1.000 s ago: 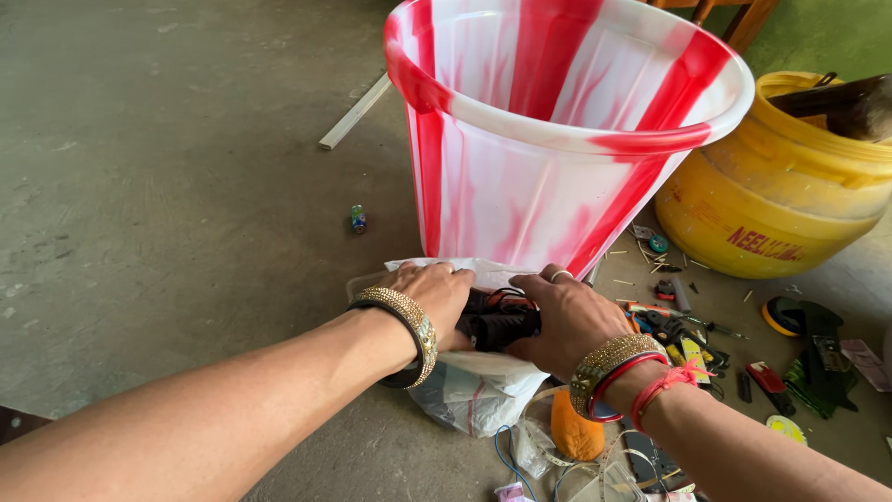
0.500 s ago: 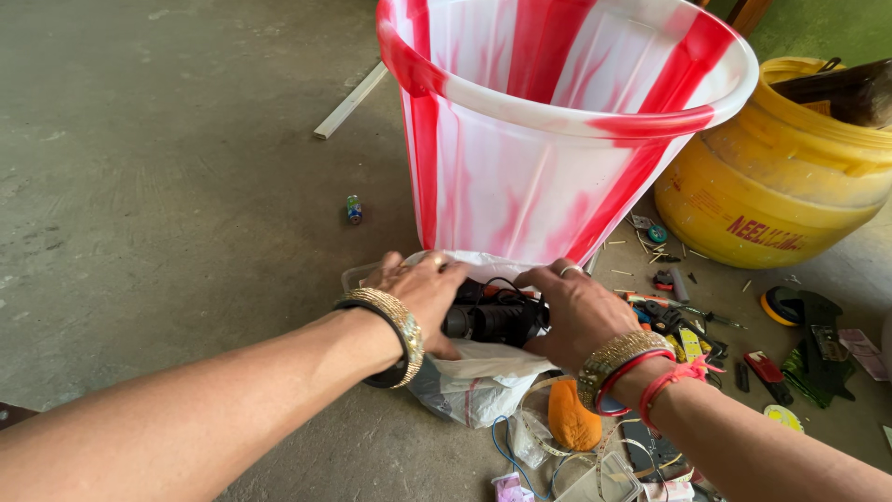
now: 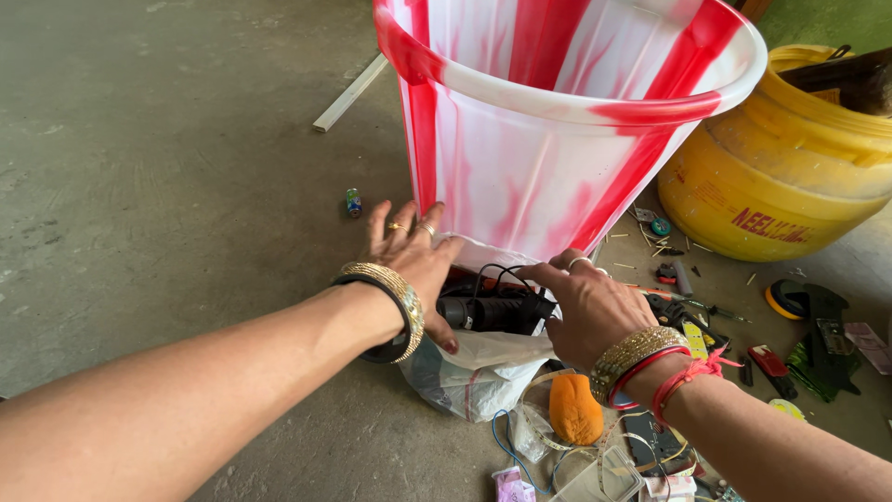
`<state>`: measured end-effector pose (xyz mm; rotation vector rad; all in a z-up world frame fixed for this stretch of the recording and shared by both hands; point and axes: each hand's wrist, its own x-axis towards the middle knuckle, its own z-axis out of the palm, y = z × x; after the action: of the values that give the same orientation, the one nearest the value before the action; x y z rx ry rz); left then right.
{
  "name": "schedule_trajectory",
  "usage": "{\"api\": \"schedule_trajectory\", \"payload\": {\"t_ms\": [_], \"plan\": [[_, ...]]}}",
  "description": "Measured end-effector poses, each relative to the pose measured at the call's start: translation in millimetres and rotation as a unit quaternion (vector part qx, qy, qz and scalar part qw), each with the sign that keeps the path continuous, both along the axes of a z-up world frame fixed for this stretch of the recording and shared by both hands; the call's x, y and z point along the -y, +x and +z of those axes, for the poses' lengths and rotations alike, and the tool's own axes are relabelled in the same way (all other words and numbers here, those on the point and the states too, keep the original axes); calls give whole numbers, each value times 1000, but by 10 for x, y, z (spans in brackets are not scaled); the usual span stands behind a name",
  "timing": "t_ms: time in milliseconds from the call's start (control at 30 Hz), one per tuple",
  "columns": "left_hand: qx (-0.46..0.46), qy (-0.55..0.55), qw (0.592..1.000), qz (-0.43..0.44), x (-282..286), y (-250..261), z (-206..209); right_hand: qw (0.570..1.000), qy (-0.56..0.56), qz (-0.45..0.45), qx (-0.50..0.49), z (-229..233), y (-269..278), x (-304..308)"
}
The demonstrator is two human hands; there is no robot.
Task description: The person sorts through a pile of electronic waste and miscellaneous items on the floor, picking up and inspecting various components like wires, circuit boards, and plastic parts. They place selected items into a white plastic bag and a nearby basin.
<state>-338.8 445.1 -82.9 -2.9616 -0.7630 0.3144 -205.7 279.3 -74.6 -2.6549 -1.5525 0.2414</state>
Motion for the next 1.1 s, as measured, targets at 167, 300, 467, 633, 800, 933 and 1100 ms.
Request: {"api": "schedule_trajectory", "payload": {"t_ms": [167, 300, 467, 633, 800, 933, 1100], "plan": [[79, -156, 975, 136, -197, -10, -299, 985, 151, 59, 66, -156, 67, -67], [170, -297, 904, 255, -432, 43, -545, 930, 315, 175, 75, -247, 75, -209], [245, -214, 914, 241, -437, -73, -714, 959, 185, 175, -126, -407, -114, -467], [355, -107, 917, 148, -535, 4, -1058, 974, 134, 148, -108, -509, -142, -590], [411, -117, 899, 95, -545, 66, -1051, 977, 162, 131, -52, -465, -257, -766], [381, -116, 912, 95, -398, -43, -790, 997, 36, 73, -16, -422, -364, -926], [304, -131, 932, 144, -283, -201, -468, 994, -43, 98, -10, -613, -231, -1127]]}}
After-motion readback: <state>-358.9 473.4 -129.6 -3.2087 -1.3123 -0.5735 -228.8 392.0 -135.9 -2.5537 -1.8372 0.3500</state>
